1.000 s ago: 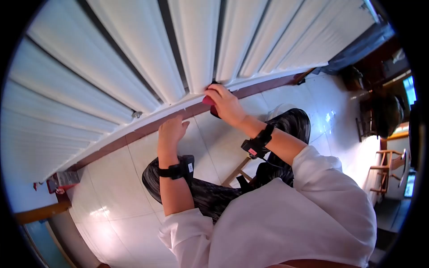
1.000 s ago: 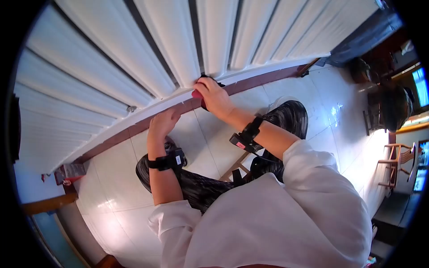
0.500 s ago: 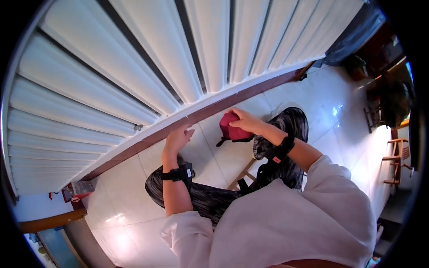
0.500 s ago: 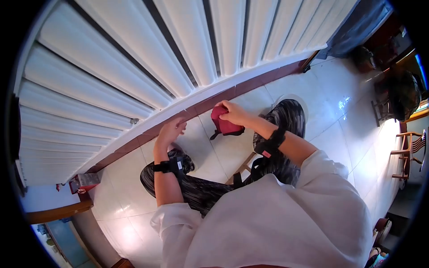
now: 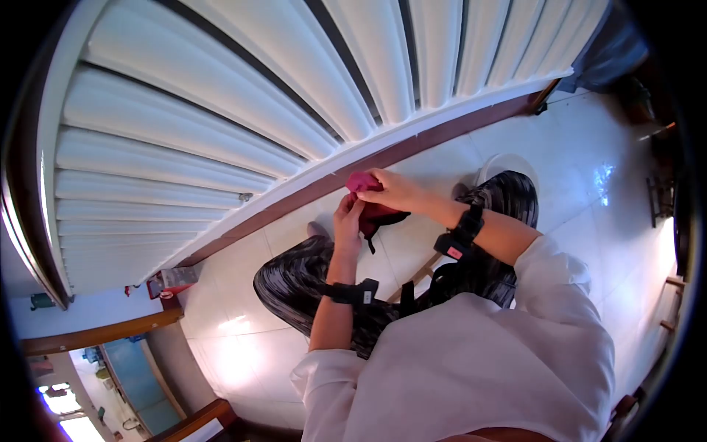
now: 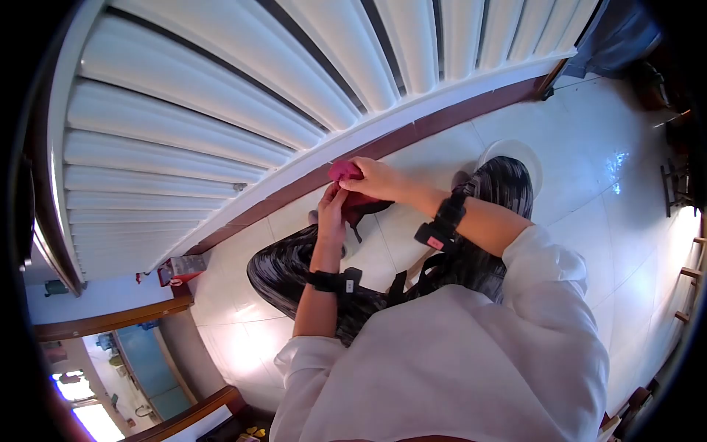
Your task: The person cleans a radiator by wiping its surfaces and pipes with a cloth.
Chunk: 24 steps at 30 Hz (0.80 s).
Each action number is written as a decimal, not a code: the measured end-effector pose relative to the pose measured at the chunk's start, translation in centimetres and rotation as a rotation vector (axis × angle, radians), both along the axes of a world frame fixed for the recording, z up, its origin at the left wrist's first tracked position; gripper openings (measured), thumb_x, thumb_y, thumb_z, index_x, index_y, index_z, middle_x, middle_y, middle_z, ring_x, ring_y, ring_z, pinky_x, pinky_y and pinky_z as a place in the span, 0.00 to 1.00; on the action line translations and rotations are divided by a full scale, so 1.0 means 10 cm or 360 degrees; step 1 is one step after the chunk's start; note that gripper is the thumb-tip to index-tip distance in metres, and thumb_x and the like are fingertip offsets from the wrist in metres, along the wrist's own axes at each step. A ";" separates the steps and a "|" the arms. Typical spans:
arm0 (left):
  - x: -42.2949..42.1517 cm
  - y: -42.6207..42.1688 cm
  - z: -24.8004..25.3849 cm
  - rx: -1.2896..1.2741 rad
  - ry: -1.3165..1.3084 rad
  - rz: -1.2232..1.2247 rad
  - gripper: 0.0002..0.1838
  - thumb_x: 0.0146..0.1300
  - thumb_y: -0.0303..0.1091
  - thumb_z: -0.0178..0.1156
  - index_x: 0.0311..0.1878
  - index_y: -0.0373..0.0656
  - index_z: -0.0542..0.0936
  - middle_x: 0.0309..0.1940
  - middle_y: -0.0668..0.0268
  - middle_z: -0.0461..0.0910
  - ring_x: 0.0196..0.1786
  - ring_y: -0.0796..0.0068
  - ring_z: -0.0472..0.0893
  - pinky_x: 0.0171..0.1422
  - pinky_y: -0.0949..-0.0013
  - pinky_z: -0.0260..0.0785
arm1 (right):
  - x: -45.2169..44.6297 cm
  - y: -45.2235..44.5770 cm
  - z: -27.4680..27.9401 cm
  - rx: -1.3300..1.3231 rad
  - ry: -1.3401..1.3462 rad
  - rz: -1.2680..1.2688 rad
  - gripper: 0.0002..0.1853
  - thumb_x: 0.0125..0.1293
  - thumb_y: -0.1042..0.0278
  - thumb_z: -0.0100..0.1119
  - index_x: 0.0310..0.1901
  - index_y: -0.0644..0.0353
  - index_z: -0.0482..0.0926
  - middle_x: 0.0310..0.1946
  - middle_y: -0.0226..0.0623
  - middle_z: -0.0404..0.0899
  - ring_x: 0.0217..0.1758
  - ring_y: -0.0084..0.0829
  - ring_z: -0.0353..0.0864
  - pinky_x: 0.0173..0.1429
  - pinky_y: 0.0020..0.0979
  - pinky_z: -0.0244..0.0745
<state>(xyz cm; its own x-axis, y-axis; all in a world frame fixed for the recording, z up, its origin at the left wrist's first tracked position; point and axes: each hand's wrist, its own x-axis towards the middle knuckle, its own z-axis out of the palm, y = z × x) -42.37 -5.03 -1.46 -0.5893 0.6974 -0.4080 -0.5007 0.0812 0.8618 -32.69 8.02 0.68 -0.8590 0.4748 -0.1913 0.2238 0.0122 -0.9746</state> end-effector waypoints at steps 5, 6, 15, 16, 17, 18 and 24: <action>-0.06 0.33 0.20 0.0019 0.0356 0.0491 0.15 0.61 0.36 0.62 0.46 0.36 0.77 0.37 0.67 0.78 0.37 0.81 0.75 0.41 0.77 0.68 | 0.01 0.04 -0.01 -0.0428 -0.0113 -0.0232 0.30 0.59 0.49 0.63 0.57 0.58 0.67 0.45 0.37 0.77 0.46 0.28 0.78 0.38 0.29 0.77; -0.15 0.41 0.23 -0.0046 0.0447 0.0505 0.16 0.60 0.38 0.63 0.44 0.36 0.78 0.35 0.67 0.78 0.35 0.81 0.75 0.40 0.76 0.68 | -0.02 0.06 0.03 -0.0537 -0.0052 -0.0265 0.28 0.61 0.52 0.61 0.59 0.54 0.66 0.43 0.36 0.77 0.44 0.26 0.79 0.31 0.25 0.78; -0.42 0.64 0.05 -0.0365 0.0428 0.0369 0.20 0.57 0.41 0.65 0.41 0.31 0.81 0.35 0.63 0.81 0.36 0.76 0.78 0.41 0.73 0.70 | -0.08 0.20 0.13 -0.0441 0.0158 -0.0377 0.24 0.62 0.60 0.58 0.59 0.52 0.68 0.41 0.36 0.78 0.34 0.26 0.80 0.26 0.26 0.79; -0.39 0.53 0.11 -0.0381 0.0356 0.0252 0.22 0.57 0.43 0.65 0.47 0.34 0.79 0.38 0.62 0.80 0.38 0.75 0.79 0.44 0.71 0.72 | -0.07 0.19 0.13 -0.0553 0.0078 -0.0257 0.23 0.63 0.60 0.57 0.59 0.52 0.68 0.46 0.34 0.77 0.39 0.23 0.79 0.28 0.24 0.78; -0.36 0.41 0.16 -0.0399 0.0380 0.0243 0.22 0.57 0.43 0.65 0.47 0.34 0.79 0.38 0.62 0.80 0.38 0.75 0.79 0.44 0.71 0.72 | -0.05 0.16 0.14 -0.0576 0.0099 -0.0263 0.23 0.63 0.60 0.57 0.59 0.52 0.68 0.46 0.34 0.77 0.39 0.23 0.79 0.28 0.24 0.78; -0.27 0.32 0.31 -0.0391 0.0331 0.0203 0.22 0.59 0.43 0.63 0.50 0.36 0.76 0.40 0.63 0.80 0.40 0.73 0.80 0.44 0.68 0.73 | -0.03 0.13 0.15 -0.0637 0.0125 -0.0328 0.23 0.63 0.59 0.58 0.59 0.52 0.69 0.44 0.33 0.78 0.38 0.23 0.79 0.28 0.24 0.78; -0.23 0.06 0.70 -0.0094 0.0206 -0.0028 0.22 0.60 0.39 0.62 0.55 0.40 0.71 0.45 0.63 0.77 0.44 0.72 0.80 0.47 0.67 0.75 | -0.02 0.07 0.22 -0.0633 0.0211 -0.0154 0.17 0.59 0.58 0.60 0.48 0.57 0.78 0.42 0.37 0.79 0.38 0.25 0.79 0.34 0.28 0.77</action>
<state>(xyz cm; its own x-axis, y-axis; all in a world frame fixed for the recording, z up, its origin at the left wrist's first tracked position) -44.67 -4.39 5.58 -0.6274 0.6852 -0.3700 -0.3838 0.1413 0.9125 -32.85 8.73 2.89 -0.8436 0.4659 -0.2668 0.0780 -0.3853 -0.9195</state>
